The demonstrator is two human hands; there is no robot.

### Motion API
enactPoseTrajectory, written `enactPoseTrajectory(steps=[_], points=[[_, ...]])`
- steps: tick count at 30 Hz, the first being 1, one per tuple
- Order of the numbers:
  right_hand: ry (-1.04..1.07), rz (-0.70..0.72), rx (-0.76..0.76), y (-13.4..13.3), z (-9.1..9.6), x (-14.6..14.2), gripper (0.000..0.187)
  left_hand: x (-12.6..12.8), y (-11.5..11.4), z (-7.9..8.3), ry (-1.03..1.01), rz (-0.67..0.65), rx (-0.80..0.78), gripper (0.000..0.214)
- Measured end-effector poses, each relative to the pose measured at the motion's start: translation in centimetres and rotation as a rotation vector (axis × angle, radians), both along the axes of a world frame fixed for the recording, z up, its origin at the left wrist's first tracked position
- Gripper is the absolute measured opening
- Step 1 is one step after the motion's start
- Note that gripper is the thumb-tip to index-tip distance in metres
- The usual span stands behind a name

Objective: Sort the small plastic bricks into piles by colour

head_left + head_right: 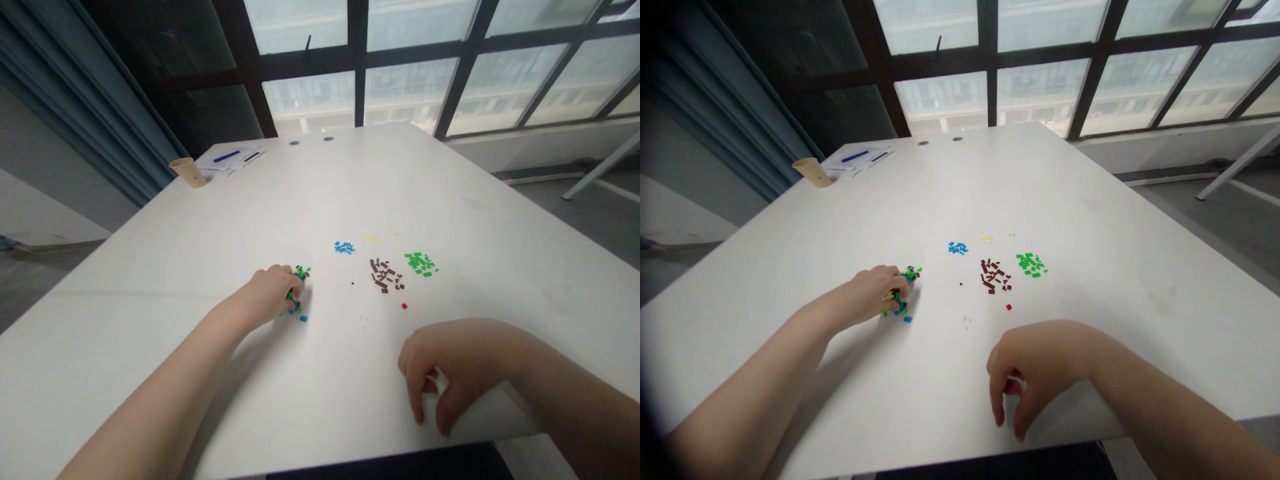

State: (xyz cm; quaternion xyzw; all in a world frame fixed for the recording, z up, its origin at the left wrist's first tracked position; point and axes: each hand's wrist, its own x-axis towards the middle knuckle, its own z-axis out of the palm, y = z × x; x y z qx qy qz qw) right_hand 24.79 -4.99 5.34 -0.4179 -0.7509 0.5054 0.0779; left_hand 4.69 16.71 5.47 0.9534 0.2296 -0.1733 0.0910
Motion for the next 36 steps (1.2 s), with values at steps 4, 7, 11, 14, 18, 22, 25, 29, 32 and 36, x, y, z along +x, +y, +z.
enactPoseTrajectory(steps=[4,7,11,14,18,22,25,29,32,36], points=[[-0.021,0.038,0.009,0.1,-1.2,-0.9,0.023,0.7,-0.4,-0.4,-0.006,0.013,-0.003,0.012],[-0.033,0.019,0.011,0.3,-1.3,-0.8,0.021,0.8,-0.3,-1.0,-0.014,0.001,0.043,0.012],[-0.035,-0.001,0.019,0.3,-1.0,-0.7,0.018,0.8,-0.3,-1.5,-0.035,-0.015,0.084,0.011],[-0.021,-0.060,0.051,0.5,-0.7,-1.1,0.013,1.0,-1.2,-0.9,-0.113,-0.005,0.003,0.012],[-0.074,-0.347,0.284,1.0,-0.8,-1.8,0.011,1.2,-3.6,0.5,-0.220,-0.055,-0.268,0.013],[-0.177,-0.541,0.471,1.5,-1.4,-1.7,0.011,1.7,-5.7,0.0,-0.274,-0.146,-0.497,0.014],[-0.236,-0.574,0.514,1.8,-2.1,-1.6,0.011,2.1,-6.3,-1.6,-0.334,-0.142,-0.520,0.011],[-0.284,-0.574,0.513,2.0,-2.9,-1.6,0.012,2.4,-6.5,-3.1,-0.351,-0.155,-0.465,0.008],[-0.298,-0.567,0.498,1.9,-3.0,-1.7,0.013,2.6,-6.6,-3.6,-0.329,-0.215,-0.357,0.009],[-0.303,-0.560,0.499,1.9,-2.8,-1.5,0.014,2.7,-6.6,-4.2,-0.316,-0.329,-0.260,0.010]])
